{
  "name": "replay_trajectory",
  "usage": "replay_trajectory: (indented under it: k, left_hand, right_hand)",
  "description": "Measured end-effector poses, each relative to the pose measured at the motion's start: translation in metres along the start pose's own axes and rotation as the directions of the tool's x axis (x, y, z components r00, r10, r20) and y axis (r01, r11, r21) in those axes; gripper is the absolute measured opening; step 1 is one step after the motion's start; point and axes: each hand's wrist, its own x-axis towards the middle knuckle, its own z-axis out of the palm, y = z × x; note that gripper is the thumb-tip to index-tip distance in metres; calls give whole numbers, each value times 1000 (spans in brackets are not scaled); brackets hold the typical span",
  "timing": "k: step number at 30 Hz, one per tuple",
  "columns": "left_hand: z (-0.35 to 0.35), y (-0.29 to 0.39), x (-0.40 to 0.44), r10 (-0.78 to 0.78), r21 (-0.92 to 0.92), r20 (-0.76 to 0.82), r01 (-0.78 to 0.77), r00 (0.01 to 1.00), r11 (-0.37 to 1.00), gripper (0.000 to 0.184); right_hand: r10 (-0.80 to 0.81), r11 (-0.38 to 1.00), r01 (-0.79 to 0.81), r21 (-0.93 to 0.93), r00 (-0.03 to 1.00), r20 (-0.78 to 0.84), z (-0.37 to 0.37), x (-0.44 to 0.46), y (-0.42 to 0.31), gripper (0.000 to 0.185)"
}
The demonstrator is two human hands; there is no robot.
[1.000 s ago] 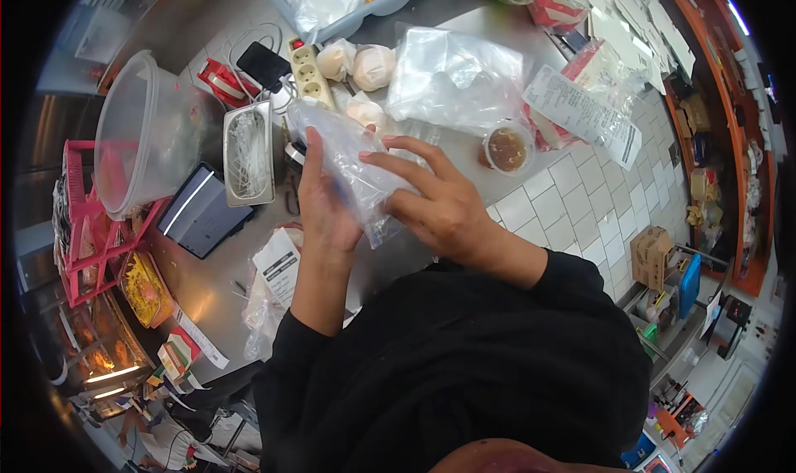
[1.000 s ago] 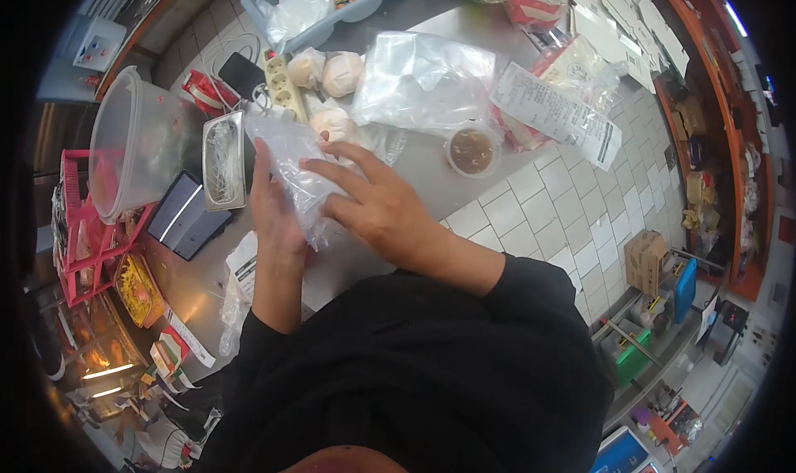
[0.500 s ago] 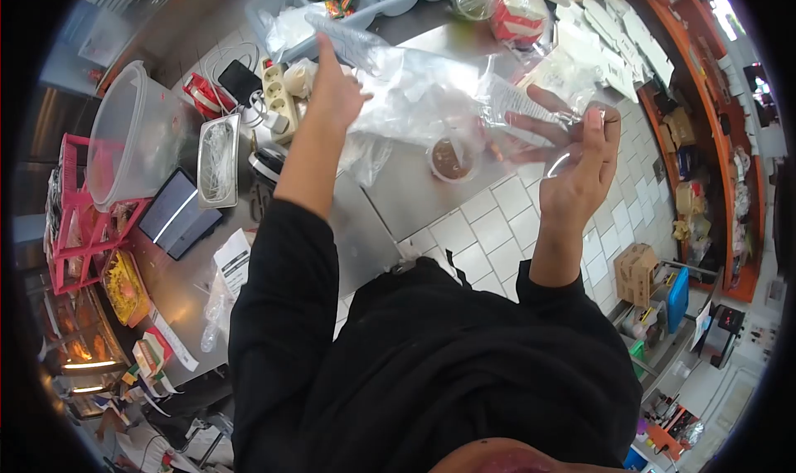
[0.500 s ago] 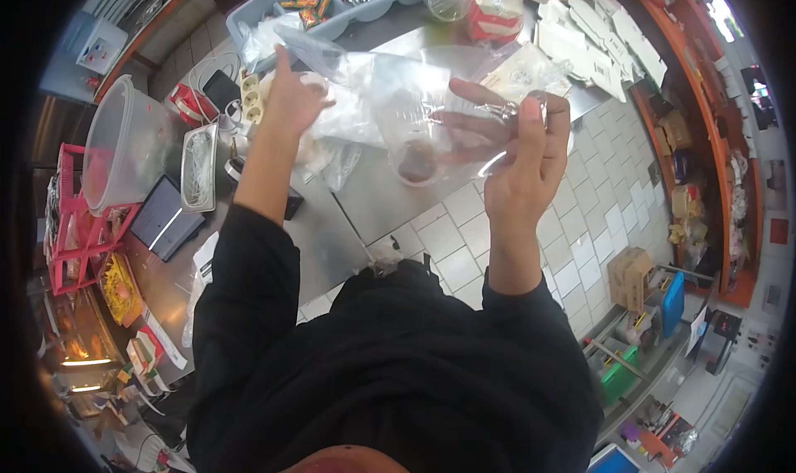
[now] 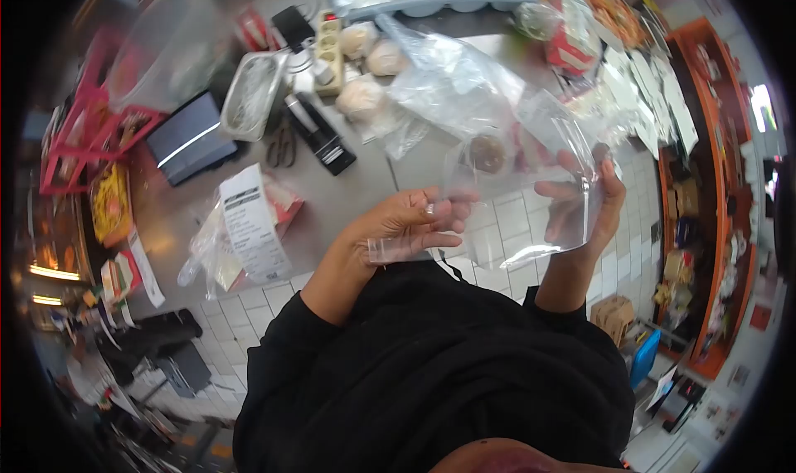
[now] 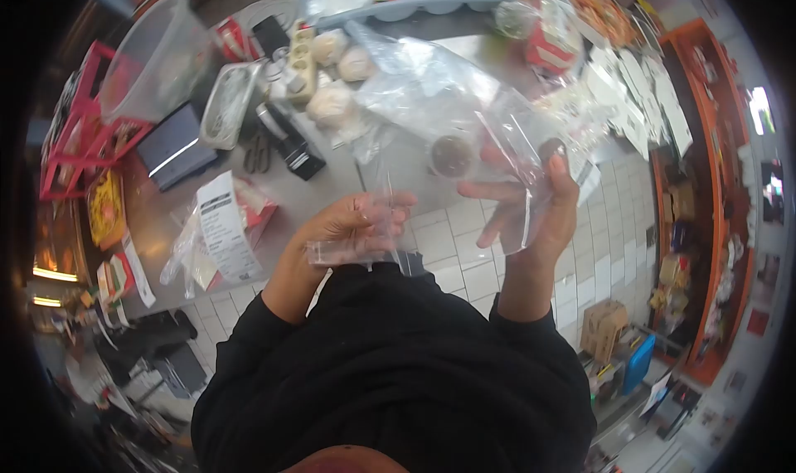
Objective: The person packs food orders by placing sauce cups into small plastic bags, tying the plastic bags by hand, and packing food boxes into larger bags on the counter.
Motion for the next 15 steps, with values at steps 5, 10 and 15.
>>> replay_trajectory:
  k: [5, 10, 15]
  left_hand:
    - [6, -3, -53, 123, -175, -37, -127, 992, 976, 76]
    - [17, -15, -138, 472, 77, -233, -468, 850, 880, 59]
    - [18, -49, -216, 683, 506, -563, -460, 465, 730, 14]
  right_hand:
    - [76, 995, -86, 43, 978, 192, 35, -3, 15, 30]
    - [127, 987, -96, -128, 957, 262, 81, -21, 37, 36]
    - [276, 956, -187, -225, 832, 481, 116, -50, 70, 34]
